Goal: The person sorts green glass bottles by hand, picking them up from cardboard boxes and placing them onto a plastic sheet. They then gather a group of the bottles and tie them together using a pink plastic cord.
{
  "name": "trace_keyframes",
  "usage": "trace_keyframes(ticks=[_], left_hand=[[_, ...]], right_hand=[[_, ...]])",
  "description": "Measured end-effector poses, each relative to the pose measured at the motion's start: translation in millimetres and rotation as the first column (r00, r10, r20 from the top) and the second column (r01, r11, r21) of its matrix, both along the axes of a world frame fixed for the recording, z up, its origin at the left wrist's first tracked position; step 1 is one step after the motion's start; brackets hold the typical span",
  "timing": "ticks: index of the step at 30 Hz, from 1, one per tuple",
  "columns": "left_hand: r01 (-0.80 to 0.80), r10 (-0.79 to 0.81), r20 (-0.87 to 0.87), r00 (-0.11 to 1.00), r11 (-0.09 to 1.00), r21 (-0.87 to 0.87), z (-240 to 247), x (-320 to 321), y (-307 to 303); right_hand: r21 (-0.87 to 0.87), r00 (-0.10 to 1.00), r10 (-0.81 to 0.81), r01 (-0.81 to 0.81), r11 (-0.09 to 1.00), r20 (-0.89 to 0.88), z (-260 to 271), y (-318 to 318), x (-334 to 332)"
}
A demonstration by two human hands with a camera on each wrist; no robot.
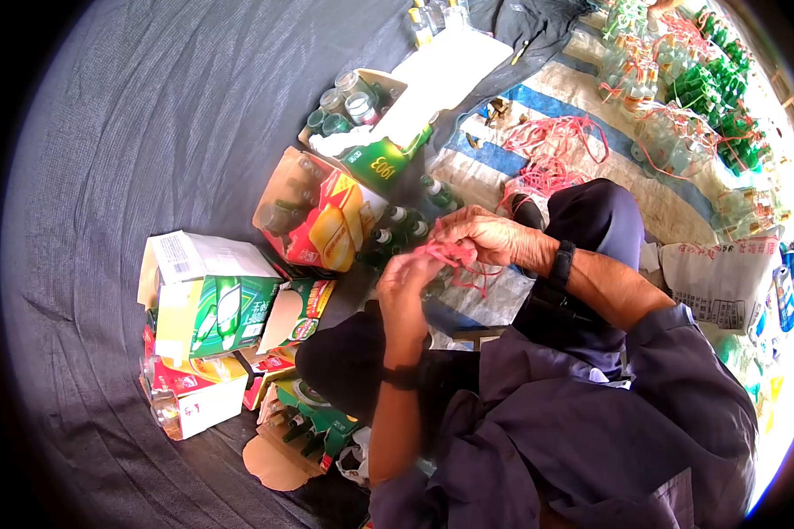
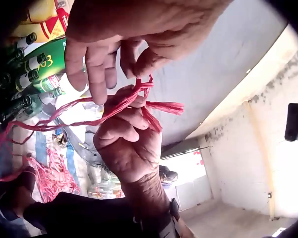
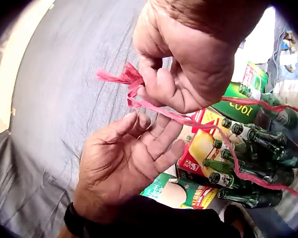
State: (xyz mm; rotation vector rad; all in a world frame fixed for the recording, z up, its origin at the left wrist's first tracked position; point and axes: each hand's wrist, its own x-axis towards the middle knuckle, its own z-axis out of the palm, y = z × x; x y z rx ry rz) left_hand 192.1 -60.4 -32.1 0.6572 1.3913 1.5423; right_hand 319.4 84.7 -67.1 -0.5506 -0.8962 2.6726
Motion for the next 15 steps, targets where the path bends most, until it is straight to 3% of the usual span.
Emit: trace_keyframes(ticks=[8,10,14,15], left_hand=[[-0.026,0.029,-0.122,0.992,0.999,0.026,-9.5,15.4,0.5],[-0.067,0.045,-0.201,0.979,0.993,-0.101,-13.0,15.2,-3.9],[-0.067,0.021,-0.289,0.957,0.986,-0.153,-6.8,13.7,-13.6],[-0.058,0.003,-0.332,0.943,0.986,-0.155,-6.5,12.7,-14.9]], right_hand=[[0.021,0.997,0.056,-0.057,0.998,0.057,12.0,-6.1,4.7],[0.071,0.996,0.043,-0.049,0.996,0.081,8.5,-5.2,4.2],[0.093,0.995,0.024,-0.033,0.995,0.094,3.9,-3.9,2.1],[0.177,0.989,0.034,-0.059,0.982,0.142,3.3,-3.4,1.1]])
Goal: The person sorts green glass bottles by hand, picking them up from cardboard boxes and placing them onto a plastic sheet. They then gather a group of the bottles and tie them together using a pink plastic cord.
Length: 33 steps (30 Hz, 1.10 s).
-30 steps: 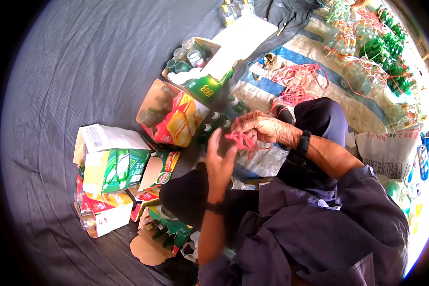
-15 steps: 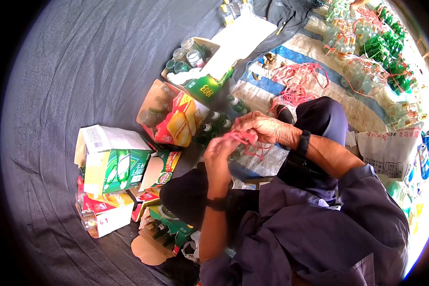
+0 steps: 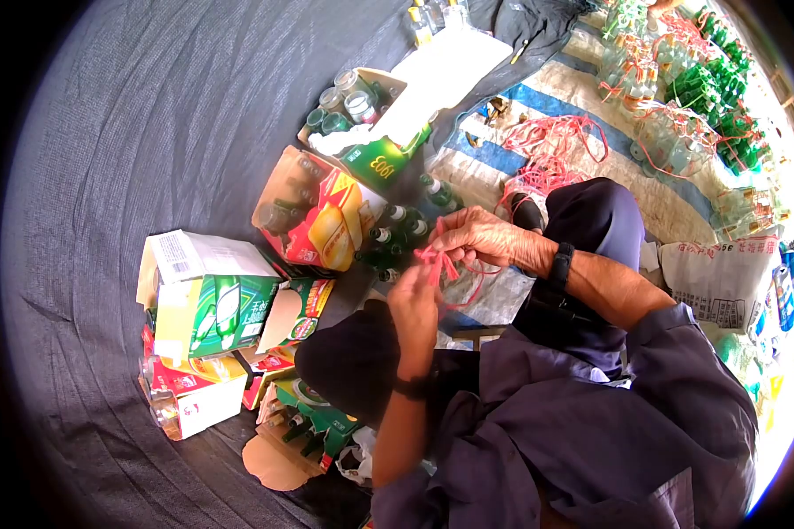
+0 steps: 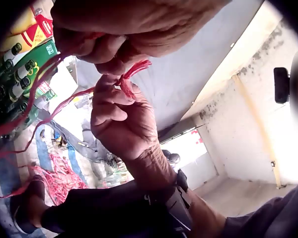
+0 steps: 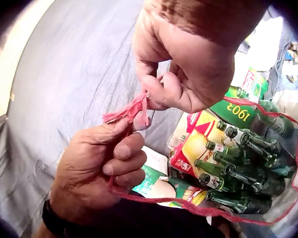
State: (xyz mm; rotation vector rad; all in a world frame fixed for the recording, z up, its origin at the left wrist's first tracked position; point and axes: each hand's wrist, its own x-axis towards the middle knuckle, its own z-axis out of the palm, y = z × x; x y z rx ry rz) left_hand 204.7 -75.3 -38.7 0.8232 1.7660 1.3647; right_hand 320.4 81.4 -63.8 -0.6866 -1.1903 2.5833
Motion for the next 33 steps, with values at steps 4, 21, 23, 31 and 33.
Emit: trace_keyframes(ticks=[4,21,23,31,33], left_hand=[[0.031,-0.031,-0.085,0.996,1.0,0.001,-8.4,-1.1,-2.6],[0.196,-0.195,-0.109,0.975,0.981,0.004,-19.4,-3.1,-14.4],[0.191,-0.189,-0.092,0.978,0.981,0.018,-12.5,-4.2,-16.3],[0.002,-0.004,0.101,0.995,1.0,0.014,29.5,-22.8,-30.7],[0.012,-0.011,-0.017,1.0,0.999,0.043,25.6,-27.7,-33.2]], right_hand=[[0.222,0.997,-0.011,-0.008,0.975,0.083,8.5,-4.6,-0.6],[0.418,0.949,-0.294,0.222,0.881,0.114,-17.6,-10.3,-10.3],[0.442,0.94,-0.322,0.243,0.863,0.111,-15.4,-10.5,-9.6],[0.257,0.933,-0.329,0.285,0.923,0.147,-12.0,-3.5,-5.0],[0.266,0.939,-0.321,0.28,0.922,0.123,-13.4,-4.3,-5.6]])
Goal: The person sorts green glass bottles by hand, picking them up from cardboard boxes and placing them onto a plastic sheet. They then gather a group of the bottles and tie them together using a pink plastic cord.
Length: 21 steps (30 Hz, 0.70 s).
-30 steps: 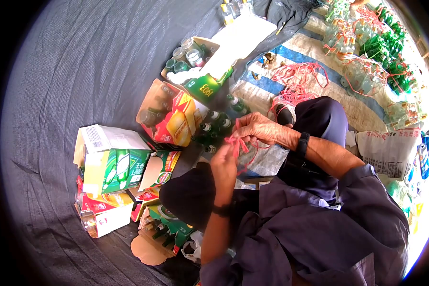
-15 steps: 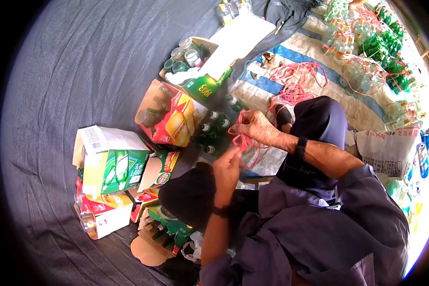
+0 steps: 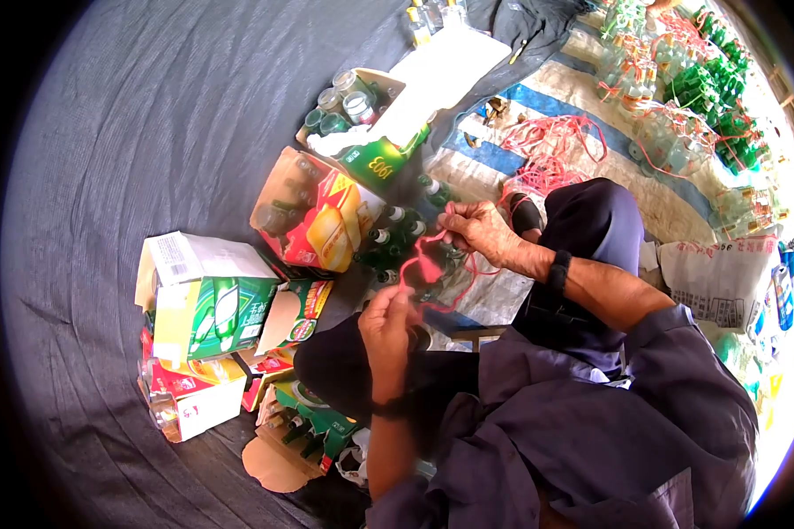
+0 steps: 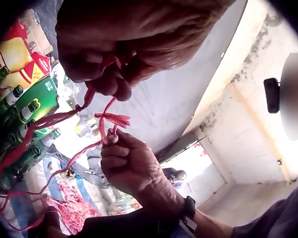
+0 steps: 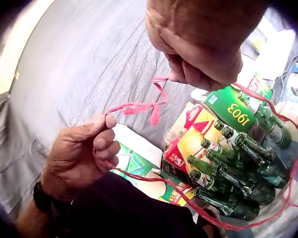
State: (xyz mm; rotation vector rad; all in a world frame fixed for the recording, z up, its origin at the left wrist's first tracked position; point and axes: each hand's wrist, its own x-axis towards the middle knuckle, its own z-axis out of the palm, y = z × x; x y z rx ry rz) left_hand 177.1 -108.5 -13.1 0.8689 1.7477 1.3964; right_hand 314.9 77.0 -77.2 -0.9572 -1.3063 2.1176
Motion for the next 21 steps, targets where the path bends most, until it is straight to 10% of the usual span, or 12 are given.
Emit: trace_keyframes(ticks=[11,21], left_hand=[[-0.275,0.272,0.05,0.961,0.955,0.108,-0.9,-30.8,-9.9],[-0.094,0.095,0.062,0.994,0.995,-0.022,22.6,-47.9,-31.7]], right_hand=[[-0.146,0.954,-0.298,0.301,0.942,0.042,7.8,18.2,5.3],[-0.388,0.858,-0.48,0.386,0.837,-0.183,36.8,64.3,24.9]])
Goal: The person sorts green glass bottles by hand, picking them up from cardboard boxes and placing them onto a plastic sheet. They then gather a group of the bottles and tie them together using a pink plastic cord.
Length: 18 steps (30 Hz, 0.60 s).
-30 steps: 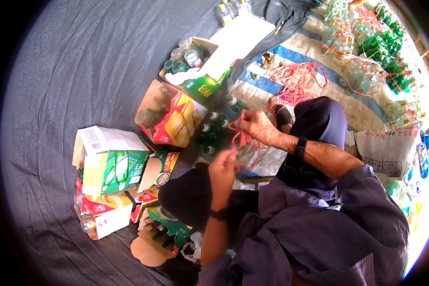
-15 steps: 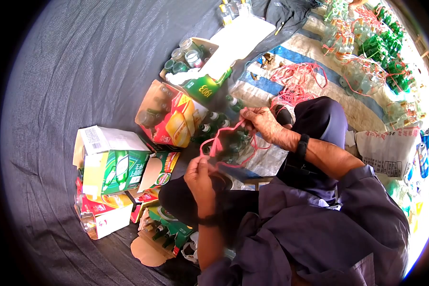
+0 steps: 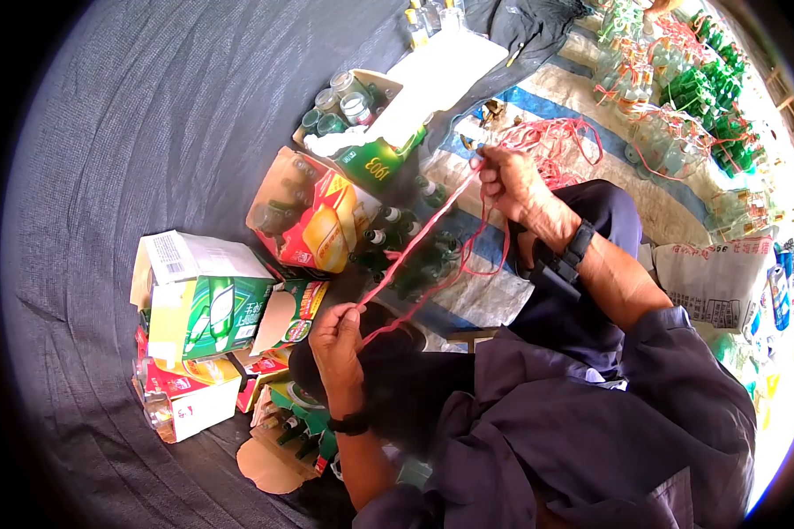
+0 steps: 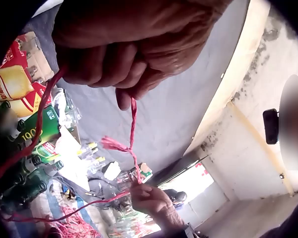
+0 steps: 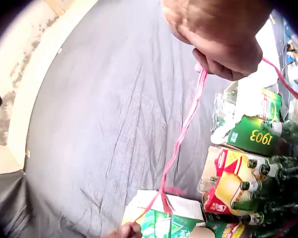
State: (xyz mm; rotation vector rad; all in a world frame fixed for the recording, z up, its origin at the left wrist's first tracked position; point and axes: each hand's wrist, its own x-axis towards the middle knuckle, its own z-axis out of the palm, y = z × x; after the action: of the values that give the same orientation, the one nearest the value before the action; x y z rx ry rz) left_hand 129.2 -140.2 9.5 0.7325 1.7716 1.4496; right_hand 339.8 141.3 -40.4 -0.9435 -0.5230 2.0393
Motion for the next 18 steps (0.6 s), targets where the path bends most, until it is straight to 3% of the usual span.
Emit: trace_keyframes(ticks=[2,8,11,13,18], left_hand=[[0.021,-0.021,0.019,1.0,1.0,-0.006,-1.0,-0.7,-3.6],[0.334,-0.351,-0.038,0.936,0.915,-0.226,4.3,-1.2,-8.0],[0.304,-0.351,-0.153,0.924,0.915,-0.266,15.2,-4.4,-8.7],[0.278,-0.322,-0.153,0.934,0.927,-0.25,21.4,-9.3,-8.1],[0.236,-0.257,-0.138,0.957,0.96,-0.152,18.7,-17.1,-10.9]], right_hand=[[0.061,0.999,0.014,-0.017,0.998,0.045,11.0,11.0,7.4],[0.365,0.985,0.083,-0.133,0.922,0.148,63.9,24.3,28.5],[0.448,0.992,0.074,-0.111,0.887,0.099,90.9,27.4,33.9],[0.524,0.984,0.044,-0.129,0.842,0.171,111.5,26.8,36.9],[0.617,0.992,0.015,-0.088,0.782,0.123,144.7,25.9,48.7]])
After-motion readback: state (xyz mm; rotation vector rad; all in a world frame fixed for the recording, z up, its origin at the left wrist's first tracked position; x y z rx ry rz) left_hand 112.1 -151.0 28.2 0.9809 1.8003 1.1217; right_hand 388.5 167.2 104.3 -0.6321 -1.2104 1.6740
